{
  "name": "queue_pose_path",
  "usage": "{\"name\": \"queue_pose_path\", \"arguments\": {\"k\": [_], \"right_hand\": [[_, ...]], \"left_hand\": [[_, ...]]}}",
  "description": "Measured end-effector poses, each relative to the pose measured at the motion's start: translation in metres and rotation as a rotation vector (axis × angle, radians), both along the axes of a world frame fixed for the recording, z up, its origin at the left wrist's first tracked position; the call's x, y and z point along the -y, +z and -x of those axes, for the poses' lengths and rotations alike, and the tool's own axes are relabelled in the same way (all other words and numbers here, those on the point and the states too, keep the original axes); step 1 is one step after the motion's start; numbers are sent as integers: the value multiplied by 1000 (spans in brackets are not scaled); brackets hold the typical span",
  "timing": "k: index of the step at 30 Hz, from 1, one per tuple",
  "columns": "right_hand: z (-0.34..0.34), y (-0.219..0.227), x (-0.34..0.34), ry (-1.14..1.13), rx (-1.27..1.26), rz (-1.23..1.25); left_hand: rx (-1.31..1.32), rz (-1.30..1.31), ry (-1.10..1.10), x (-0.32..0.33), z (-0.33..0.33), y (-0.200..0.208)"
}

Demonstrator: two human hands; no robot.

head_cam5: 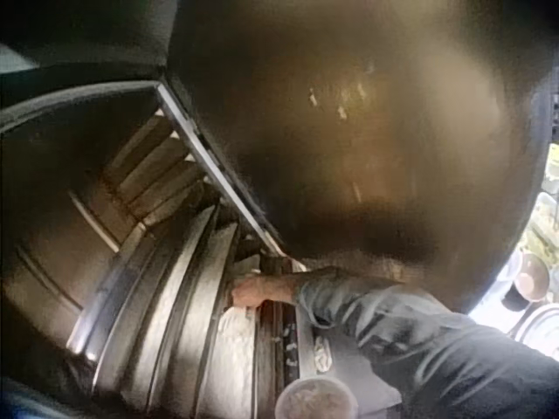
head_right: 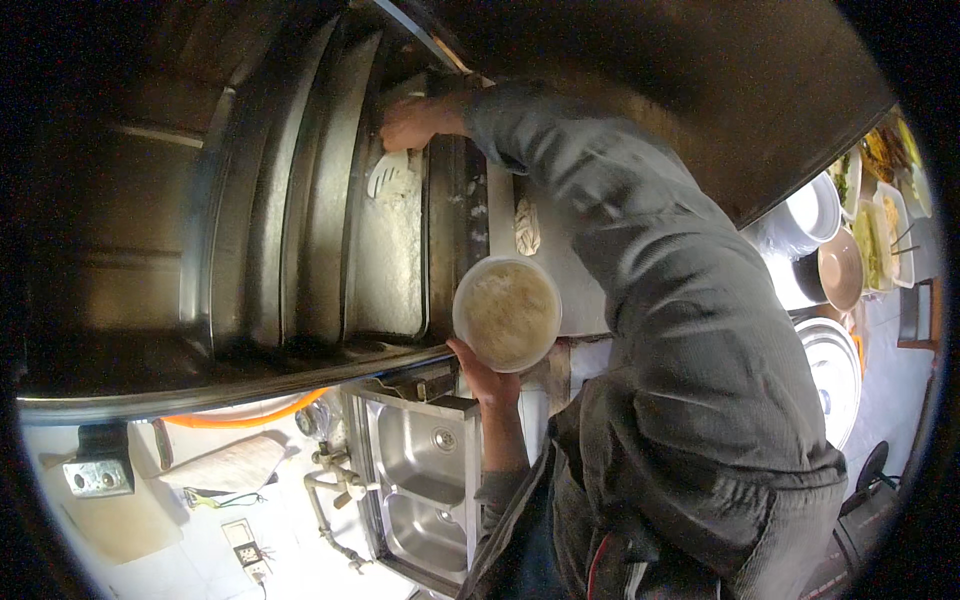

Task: The person assembles a takeout meal by adding noodles, vegetables, and rice into a bowl using chopsticks and a spatula. They then place the bowl into a yellow paper bag, add a small packet, and tie the bag closed.

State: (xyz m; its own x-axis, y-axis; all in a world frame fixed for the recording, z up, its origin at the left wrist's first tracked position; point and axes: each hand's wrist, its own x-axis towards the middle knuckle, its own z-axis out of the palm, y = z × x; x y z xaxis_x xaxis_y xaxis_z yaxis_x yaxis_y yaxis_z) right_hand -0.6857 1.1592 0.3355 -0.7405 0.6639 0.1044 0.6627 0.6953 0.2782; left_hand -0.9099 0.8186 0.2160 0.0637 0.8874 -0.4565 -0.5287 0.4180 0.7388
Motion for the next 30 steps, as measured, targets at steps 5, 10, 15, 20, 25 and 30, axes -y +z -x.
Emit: {"name": "queue_pose_path", "arguments": {"k": [5, 10, 15, 20, 25, 30], "right_hand": [[-35, 1, -5, -431, -191, 119], [1, -9, -32, -466, -142, 223], [46, -41, -50, -547, -231, 827], [48, -100, -68, -830, -1031, 818], [85, -76, -34, -772, -1325, 1021], [35, -66, -20, -652, -1182, 932]], "left_hand": [[111, -56, -115, -8, -4, -27], [113, -50, -86, -9, 0, -49], [148, -18, -25, 3, 7, -17], [131, -41, -88, -10, -10, -18], [114, 20, -13, -4, 8, -13], [97, -126, -107, -29, -5, -22]]}}
